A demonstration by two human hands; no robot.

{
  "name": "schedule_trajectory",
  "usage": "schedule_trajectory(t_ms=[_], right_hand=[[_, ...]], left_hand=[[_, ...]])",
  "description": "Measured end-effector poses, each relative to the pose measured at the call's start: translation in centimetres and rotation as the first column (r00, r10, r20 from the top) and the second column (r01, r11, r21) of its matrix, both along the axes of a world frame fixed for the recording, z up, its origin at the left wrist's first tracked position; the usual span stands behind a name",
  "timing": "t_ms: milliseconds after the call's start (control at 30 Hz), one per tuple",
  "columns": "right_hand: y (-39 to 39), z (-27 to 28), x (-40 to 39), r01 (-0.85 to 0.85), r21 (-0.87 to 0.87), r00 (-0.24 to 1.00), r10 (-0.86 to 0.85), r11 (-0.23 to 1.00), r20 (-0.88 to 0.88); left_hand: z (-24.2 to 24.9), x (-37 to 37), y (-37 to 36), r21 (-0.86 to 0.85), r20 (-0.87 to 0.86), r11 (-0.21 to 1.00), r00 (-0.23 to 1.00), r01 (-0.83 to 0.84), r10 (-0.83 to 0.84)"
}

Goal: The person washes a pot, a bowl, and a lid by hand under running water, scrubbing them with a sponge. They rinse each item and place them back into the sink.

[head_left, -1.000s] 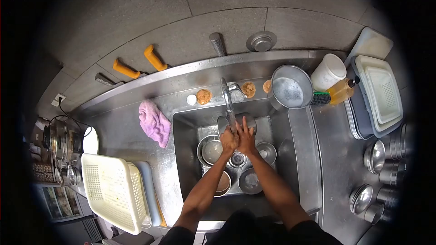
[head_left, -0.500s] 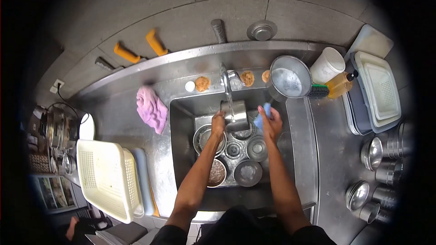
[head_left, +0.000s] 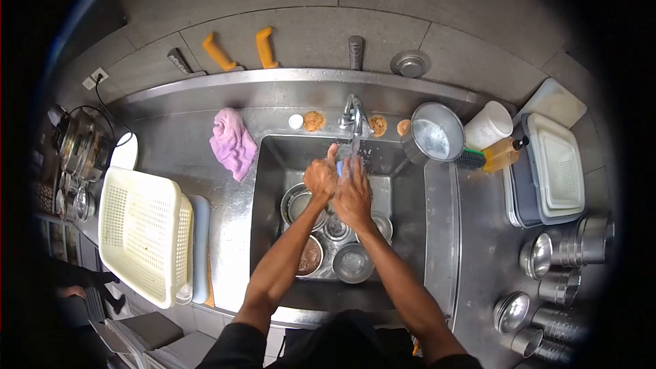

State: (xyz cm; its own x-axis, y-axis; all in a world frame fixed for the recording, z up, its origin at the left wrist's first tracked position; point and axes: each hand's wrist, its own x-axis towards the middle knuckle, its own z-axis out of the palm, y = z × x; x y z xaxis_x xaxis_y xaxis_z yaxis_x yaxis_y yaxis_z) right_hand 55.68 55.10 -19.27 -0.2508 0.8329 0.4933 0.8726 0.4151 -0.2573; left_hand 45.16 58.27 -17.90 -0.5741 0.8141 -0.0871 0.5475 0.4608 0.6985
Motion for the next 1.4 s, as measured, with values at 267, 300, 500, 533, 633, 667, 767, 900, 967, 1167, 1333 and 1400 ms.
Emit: schedule_trajectory(t_ms=[267, 300, 500, 533, 633, 667, 767, 900, 967, 1167, 1333, 1400], right_hand=[[6.2, -3.5, 7.3, -0.768, -0.492, 0.040, -0.736, 0.410, -0.676], [5.7, -3.1, 7.0, -0.770, -0.485, 0.039, -0.727, 0.415, -0.685], [1.7, -8.3, 1.1, -0.284, -0.479, -0.336, -0.554, 0.831, -0.762], [-0.4, -7.2, 0.1, -0.185, -0.568, 0.071, -0.566, 0.802, -0.821], [-3.3, -2.3, -0.5, -0.154, -0.286, 0.777, -0.062, 0.946, -0.626], [-3.0, 0.5, -0.4, -0.083, -0.276, 0.881, -0.059, 0.958, -0.470], [1.1, 3.3, 1.8, -0.219, -0.158, 0.957, 0.181, 0.963, -0.226], [6.9, 0.6, 6.4, -0.498, -0.547, 0.571, -0.220, 0.673, -0.791], [7.8, -2.4, 8.7, -0.770, -0.439, 0.018, -0.672, 0.463, -0.740], [-0.2, -5.9, 0.1, 0.394, -0.413, 0.229, -0.523, 0.821, -0.821], [2.0, 5.2, 1.9, 0.126, -0.080, 0.950, -0.143, 0.989, -0.279], [4.1, 5.9, 3.3, -0.075, -0.083, 0.984, 0.061, 0.994, -0.166]], left_hand=[[-0.2, -3.6, 0.2, -0.036, 0.490, 0.994, 0.865, -0.108, 0.112], [-0.3, -3.0, -0.3, -0.023, 0.490, 0.994, 0.865, -0.109, 0.106], [0.9, 3.4, -2.2, -0.062, 0.970, 0.831, -0.231, -0.553, -0.081], [-1.1, 3.3, -1.2, 0.089, 0.973, 0.889, 0.230, -0.448, 0.019], [-2.2, 1.6, -0.2, -0.062, 0.500, 0.996, 0.865, 0.064, -0.025], [-2.0, 1.5, 0.0, 0.026, 0.475, 0.995, 0.875, 0.096, -0.096], [0.2, -0.2, -1.0, 0.115, 0.402, 0.978, 0.892, 0.173, -0.205], [4.8, -0.8, -2.8, 0.177, 0.331, 0.901, 0.838, 0.397, -0.434], [4.2, -1.2, -3.2, 0.252, 0.511, 0.942, 0.796, 0.221, -0.324], [-2.6, 2.8, -1.6, 0.312, 0.822, 0.895, 0.563, -0.320, -0.085], [-2.0, 2.6, -3.6, 0.290, 0.558, 0.955, 0.823, -0.069, -0.110], [-1.2, 2.0, -5.3, 0.243, 0.541, 0.970, 0.829, 0.009, -0.143]])
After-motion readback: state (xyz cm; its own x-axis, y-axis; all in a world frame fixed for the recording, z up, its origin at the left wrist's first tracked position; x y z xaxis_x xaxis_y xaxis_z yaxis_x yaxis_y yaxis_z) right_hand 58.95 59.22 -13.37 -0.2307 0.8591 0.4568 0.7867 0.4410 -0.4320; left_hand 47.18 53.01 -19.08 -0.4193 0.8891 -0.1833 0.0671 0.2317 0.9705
